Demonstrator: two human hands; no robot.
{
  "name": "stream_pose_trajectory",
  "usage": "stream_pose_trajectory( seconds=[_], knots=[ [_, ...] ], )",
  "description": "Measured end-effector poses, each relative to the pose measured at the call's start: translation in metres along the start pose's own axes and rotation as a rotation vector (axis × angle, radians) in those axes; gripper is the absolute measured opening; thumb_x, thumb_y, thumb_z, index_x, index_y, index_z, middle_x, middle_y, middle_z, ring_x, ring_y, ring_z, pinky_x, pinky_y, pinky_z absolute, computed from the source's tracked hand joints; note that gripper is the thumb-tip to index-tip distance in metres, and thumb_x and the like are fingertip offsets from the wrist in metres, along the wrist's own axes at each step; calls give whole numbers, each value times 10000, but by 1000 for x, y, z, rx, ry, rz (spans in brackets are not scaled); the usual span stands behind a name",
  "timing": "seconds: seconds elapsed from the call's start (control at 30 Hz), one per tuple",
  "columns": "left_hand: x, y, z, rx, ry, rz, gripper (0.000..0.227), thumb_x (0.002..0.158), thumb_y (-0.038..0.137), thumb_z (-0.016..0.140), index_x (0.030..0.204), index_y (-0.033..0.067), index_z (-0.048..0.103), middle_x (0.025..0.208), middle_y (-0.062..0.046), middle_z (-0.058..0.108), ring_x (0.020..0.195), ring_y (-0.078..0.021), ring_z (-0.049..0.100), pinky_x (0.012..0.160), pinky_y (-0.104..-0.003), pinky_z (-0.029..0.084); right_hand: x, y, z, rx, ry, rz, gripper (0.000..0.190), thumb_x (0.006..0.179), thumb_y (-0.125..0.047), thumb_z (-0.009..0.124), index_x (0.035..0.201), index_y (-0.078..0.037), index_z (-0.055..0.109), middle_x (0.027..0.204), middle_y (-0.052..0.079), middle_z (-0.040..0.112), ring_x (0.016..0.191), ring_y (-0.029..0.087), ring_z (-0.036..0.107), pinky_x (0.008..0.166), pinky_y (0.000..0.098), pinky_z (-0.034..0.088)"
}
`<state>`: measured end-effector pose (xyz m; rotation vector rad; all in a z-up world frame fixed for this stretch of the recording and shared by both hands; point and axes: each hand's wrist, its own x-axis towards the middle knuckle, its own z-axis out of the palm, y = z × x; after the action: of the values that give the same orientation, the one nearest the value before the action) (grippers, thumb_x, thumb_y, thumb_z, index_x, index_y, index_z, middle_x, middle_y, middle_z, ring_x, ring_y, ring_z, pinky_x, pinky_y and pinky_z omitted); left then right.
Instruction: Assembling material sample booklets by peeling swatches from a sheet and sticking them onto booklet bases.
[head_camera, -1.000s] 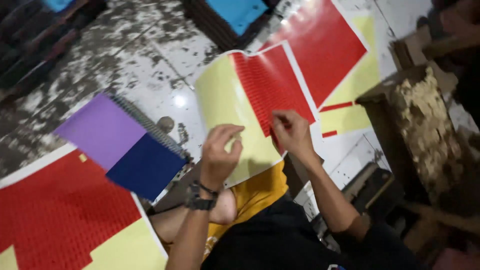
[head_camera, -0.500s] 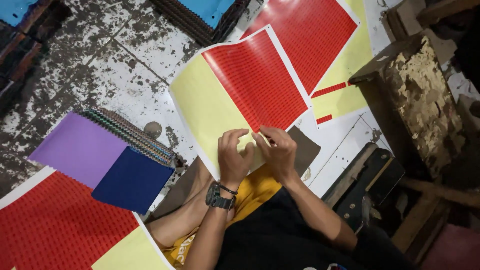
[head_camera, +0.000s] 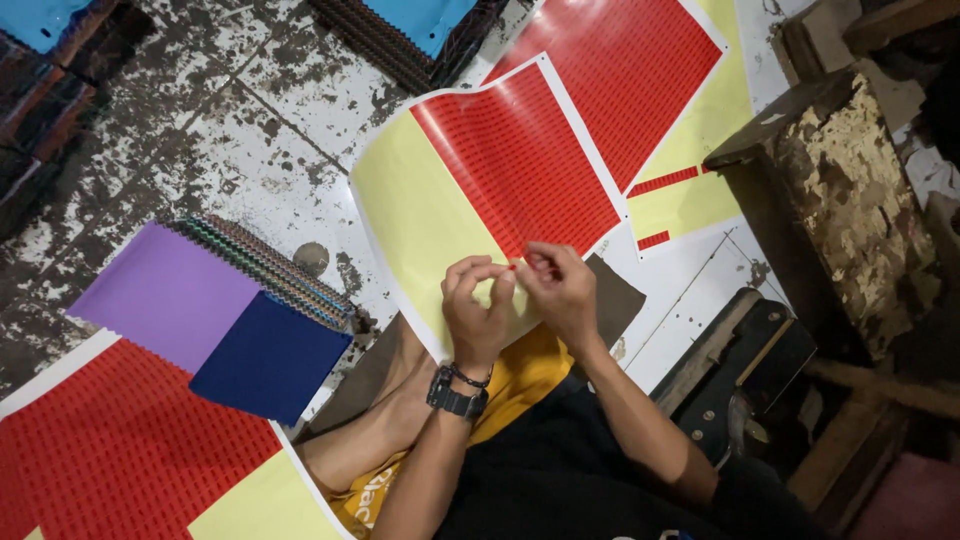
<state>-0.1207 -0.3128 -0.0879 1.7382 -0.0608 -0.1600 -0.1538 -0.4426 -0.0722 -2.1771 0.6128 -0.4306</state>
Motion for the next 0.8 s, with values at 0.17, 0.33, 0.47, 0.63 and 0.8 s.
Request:
stream_pose_trajectory(
  seconds=[0.17, 0.33, 0.47, 0.63, 0.8],
  knots=[
    [4, 12, -5, -35, 35, 39, 138, 909, 269, 727, 1000, 170, 757, 995, -16, 703, 972, -236, 705, 922, -372, 510, -2, -3, 11, -105, 88, -181, 260, 805, -215, 887, 1009, -72, 813, 809, 102, 716, 688, 278, 713, 581, 332, 582],
    [2, 15, -9, -57, 17, 26, 278, 902, 259, 695, 1156, 156, 742, 1021, -54, 728, 933, -247, 693, 881, -411, 526, -8, -20, 9, -158, 141, -262, 126, 825, -192, 893, 916, -137, 825, 866, 34, 769, 755, 225, 741, 647, 303, 589],
    [4, 24, -8, -88, -11, -22, 500, 860, 266, 710, 1344, 159, 646, 993, -67, 757, 918, -220, 687, 893, -394, 521, -9, -28, -7, 237, -67, -16, 282, 786, -208, 888, 1027, -103, 789, 1122, 98, 699, 989, 201, 687, 867, 346, 554],
    [7, 34, -7, -161, -5, -106, 531, 869, 349, 720, 1346, 129, 639, 879, -27, 785, 830, -148, 701, 848, -330, 513, 5, -15, -7, 182, -101, 9, 382, 816, -218, 850, 1160, -80, 760, 931, 108, 673, 869, 173, 666, 767, 358, 565],
    [3, 26, -3, -64, 115, -127, 484, 825, 249, 733, 1292, 142, 665, 875, -8, 788, 833, -138, 725, 801, -298, 504, 15, 5, 14, -154, 7, -140, 216, 799, -262, 900, 938, -131, 799, 705, 33, 652, 617, 220, 681, 540, 314, 546]
  ],
)
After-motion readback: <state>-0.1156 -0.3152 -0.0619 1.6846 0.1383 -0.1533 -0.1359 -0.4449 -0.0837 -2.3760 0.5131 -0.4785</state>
